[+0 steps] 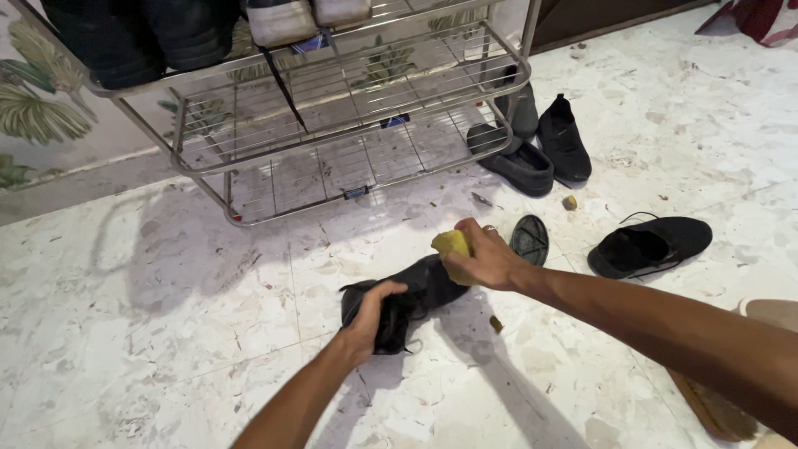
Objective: The person scrubs a black sneaker with a green brush, then wipes it with a yellow sponge. They place the sneaker on a metal shoe rack and proceed to clean a black boot using the sponge, wiping the upper and sides.
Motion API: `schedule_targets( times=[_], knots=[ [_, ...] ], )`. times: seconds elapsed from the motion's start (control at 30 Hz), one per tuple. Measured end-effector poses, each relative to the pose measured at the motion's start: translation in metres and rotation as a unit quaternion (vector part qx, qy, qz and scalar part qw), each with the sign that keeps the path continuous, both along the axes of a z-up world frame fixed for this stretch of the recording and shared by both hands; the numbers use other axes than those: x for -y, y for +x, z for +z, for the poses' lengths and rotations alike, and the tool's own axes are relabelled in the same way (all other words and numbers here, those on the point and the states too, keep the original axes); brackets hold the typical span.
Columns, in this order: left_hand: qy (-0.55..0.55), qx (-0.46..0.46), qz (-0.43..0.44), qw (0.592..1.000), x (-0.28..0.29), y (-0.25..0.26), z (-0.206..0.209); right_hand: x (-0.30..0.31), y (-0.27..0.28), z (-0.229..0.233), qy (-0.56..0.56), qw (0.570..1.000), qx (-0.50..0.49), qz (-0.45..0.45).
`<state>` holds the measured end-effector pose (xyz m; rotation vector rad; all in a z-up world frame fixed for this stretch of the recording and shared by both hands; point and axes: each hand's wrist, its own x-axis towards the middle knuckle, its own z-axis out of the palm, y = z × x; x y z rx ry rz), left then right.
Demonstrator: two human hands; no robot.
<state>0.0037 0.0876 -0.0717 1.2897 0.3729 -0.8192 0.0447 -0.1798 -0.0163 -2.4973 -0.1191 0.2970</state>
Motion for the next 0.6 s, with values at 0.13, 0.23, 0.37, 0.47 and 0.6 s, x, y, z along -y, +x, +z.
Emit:
schedule_targets(
  times=[0.13, 0.23, 0.37, 0.47, 0.6],
  knots=[
    [-0.006, 0.016, 0.025, 1.0, 0.022, 0.004, 0.023, -0.012, -0.004, 0.012, -0.092, 0.994, 0.053, -0.031],
    [0.05, 0.028, 0.013, 0.998, 0.024, 0.017, 0.019, -0.014, -0.001, 0.024, -0.107, 0.989, 0.092, -0.034],
    [0.112, 0.026, 0.019, 0.993, 0.028, 0.033, 0.004, -0.016, 0.006, 0.034, -0.123, 0.983, 0.124, -0.053],
    [0.127, 0.021, 0.074, 0.989, 0.031, 0.053, -0.009, -0.02, 0.013, 0.033, -0.095, 0.986, 0.111, -0.074],
    [0.117, -0.016, 0.136, 0.984, 0.029, 0.077, -0.032, -0.021, 0.029, 0.022, -0.087, 0.986, 0.112, -0.09]
  ],
)
